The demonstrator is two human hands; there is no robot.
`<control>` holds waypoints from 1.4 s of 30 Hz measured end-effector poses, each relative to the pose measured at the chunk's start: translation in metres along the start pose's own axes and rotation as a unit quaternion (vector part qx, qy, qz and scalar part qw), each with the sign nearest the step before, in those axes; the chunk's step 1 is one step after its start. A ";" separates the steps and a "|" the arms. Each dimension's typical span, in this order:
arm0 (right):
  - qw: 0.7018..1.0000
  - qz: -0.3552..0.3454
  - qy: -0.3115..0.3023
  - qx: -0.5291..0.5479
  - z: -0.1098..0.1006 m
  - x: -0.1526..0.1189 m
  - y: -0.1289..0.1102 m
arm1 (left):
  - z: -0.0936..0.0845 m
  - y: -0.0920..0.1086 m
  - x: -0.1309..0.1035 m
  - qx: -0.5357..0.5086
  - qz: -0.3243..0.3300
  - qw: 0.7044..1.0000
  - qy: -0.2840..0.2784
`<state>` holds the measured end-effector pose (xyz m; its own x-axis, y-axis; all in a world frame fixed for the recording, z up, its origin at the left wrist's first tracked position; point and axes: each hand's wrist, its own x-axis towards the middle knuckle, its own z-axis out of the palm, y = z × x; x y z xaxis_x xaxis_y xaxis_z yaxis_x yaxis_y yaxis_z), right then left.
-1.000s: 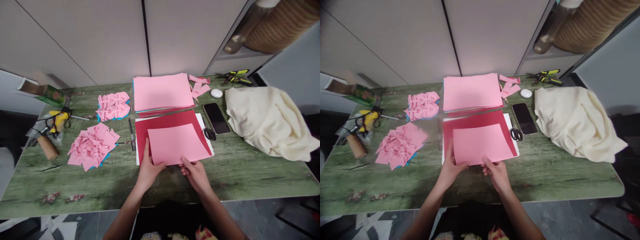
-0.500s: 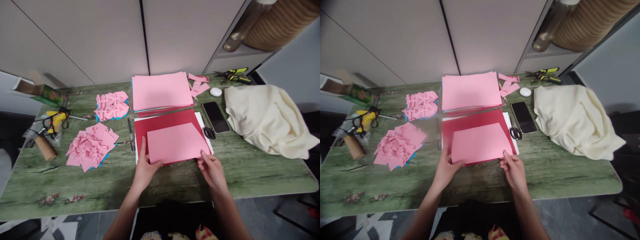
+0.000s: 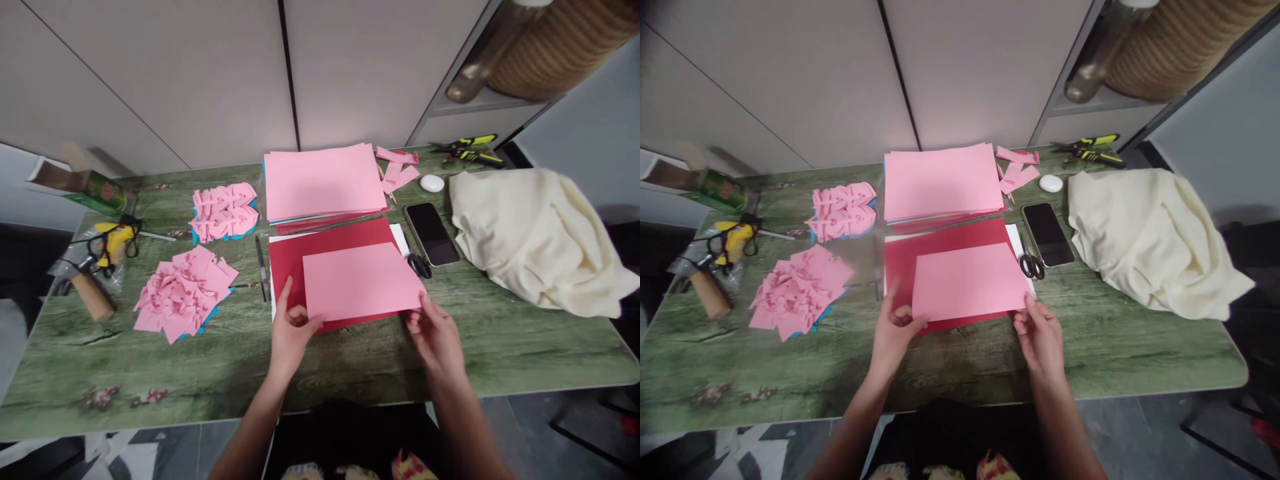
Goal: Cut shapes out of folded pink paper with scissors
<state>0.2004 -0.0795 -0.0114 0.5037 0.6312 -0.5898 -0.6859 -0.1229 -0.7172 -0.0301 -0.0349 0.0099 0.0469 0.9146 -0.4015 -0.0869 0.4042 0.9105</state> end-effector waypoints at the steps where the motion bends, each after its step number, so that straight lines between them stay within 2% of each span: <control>1: 1.000 -0.004 -0.001 -0.006 -0.001 0.000 0.000 | -0.001 -0.001 0.000 -0.001 -0.004 1.000 0.004; 7: 0.999 -0.037 -0.035 -0.009 -0.001 0.003 0.007 | -0.004 -0.002 0.003 -0.074 -0.081 0.994 -0.020; 12: 0.998 -0.037 -0.046 -0.004 0.002 0.003 0.004 | -0.004 0.002 0.004 -0.094 -0.076 0.993 -0.014; 15: 0.986 0.026 -0.161 -0.034 0.009 -0.008 0.010 | -0.001 0.002 0.002 -0.089 -0.086 0.992 -0.034; 17: 0.961 0.071 -0.249 -0.093 0.017 -0.020 0.022 | 0.003 0.000 0.000 -0.080 -0.085 0.992 -0.050; 19: 0.941 0.113 -0.288 -0.141 0.027 -0.032 0.035 | 0.006 -0.001 -0.003 -0.072 -0.081 0.992 -0.059; 22: 0.956 0.122 -0.243 -0.112 0.040 -0.041 0.050 | 0.008 -0.002 -0.006 -0.056 -0.082 0.994 -0.052; 25: 0.972 0.105 -0.194 -0.078 0.042 -0.039 0.049 | 0.006 0.000 -0.008 -0.036 -0.085 0.995 -0.042; 34: 0.996 0.025 -0.085 -0.010 0.010 -0.008 0.011 | -0.001 0.011 -0.007 -0.015 -0.068 0.996 -0.052; 42: 0.998 0.014 -0.054 0.033 0.002 0.002 -0.001 | 0.005 0.010 -0.008 -0.019 -0.059 0.996 -0.068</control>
<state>0.2011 -0.0765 -0.0116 0.4263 0.7071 -0.5642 -0.7343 -0.0937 -0.6723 -0.0268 -0.0379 0.0224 0.1933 0.8525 -0.4857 -0.1101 0.5108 0.8526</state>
